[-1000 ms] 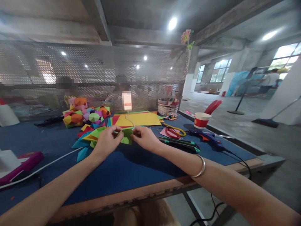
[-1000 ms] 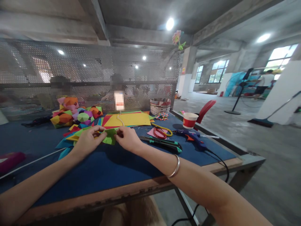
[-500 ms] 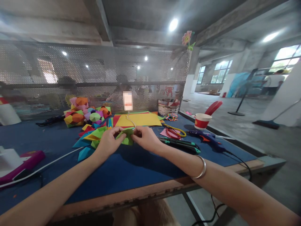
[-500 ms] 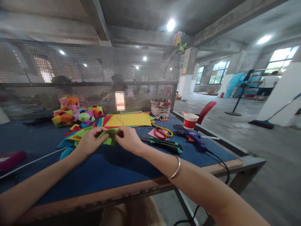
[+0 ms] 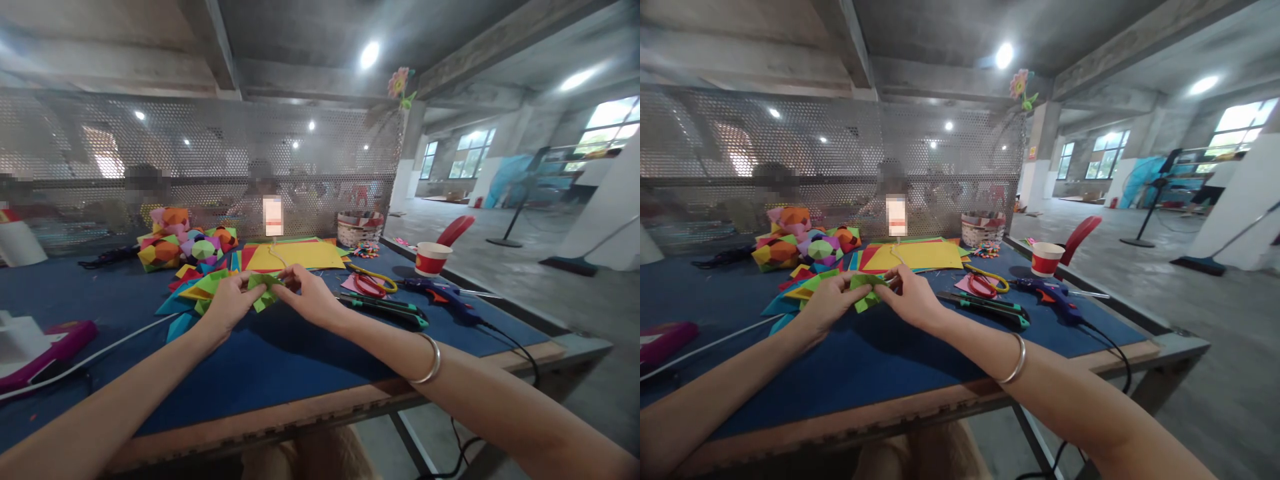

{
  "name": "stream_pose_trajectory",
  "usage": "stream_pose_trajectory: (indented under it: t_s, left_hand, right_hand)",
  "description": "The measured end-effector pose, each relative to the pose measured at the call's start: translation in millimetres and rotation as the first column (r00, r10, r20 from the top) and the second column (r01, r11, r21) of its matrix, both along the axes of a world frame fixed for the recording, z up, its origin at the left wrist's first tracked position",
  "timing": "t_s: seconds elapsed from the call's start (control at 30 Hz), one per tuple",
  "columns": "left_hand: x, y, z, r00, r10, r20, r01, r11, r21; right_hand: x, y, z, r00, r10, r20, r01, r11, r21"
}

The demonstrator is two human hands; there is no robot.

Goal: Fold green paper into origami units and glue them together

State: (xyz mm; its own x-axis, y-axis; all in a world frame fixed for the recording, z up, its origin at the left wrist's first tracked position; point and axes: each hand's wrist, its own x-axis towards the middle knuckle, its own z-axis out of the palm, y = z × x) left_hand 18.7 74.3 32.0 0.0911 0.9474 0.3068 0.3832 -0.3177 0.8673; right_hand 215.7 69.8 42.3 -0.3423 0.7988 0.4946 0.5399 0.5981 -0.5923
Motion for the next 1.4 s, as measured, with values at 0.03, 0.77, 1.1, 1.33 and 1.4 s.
stream_pose_trajectory:
  t_s: [0.03,0.77,1.1,1.33,1.4]
  left_hand:
    - [0,-1,0.7,1.000,-0.008,-0.025,0.008,1.000,0.007]
    - [0,1,-5.5,0.957,-0.092,-0.274,0.100,0.995,0.016]
    - [-2,-1,0.7,0.954,-0.110,-0.279,0.118,0.993,0.014]
    - [1,-3,1.7,0.957,-0.126,-0.263,0.131,0.991,0.001]
    - [3,-4,1.3,0.964,-0.130,-0.232,0.133,0.991,0.000]
  right_hand:
    - [1,0,0.8,1.000,-0.011,0.020,0.010,0.999,0.031]
    - [2,-5,6.2,0.814,-0.159,0.559,-0.081,0.921,0.380]
    - [3,-3,5.2,0.951,-0.058,0.302,-0.014,0.973,0.229]
    - [2,4,-0.5,0.997,-0.002,0.081,-0.005,0.996,0.087]
    - [2,4,-0.4,0.999,0.007,0.043,-0.010,0.998,0.061]
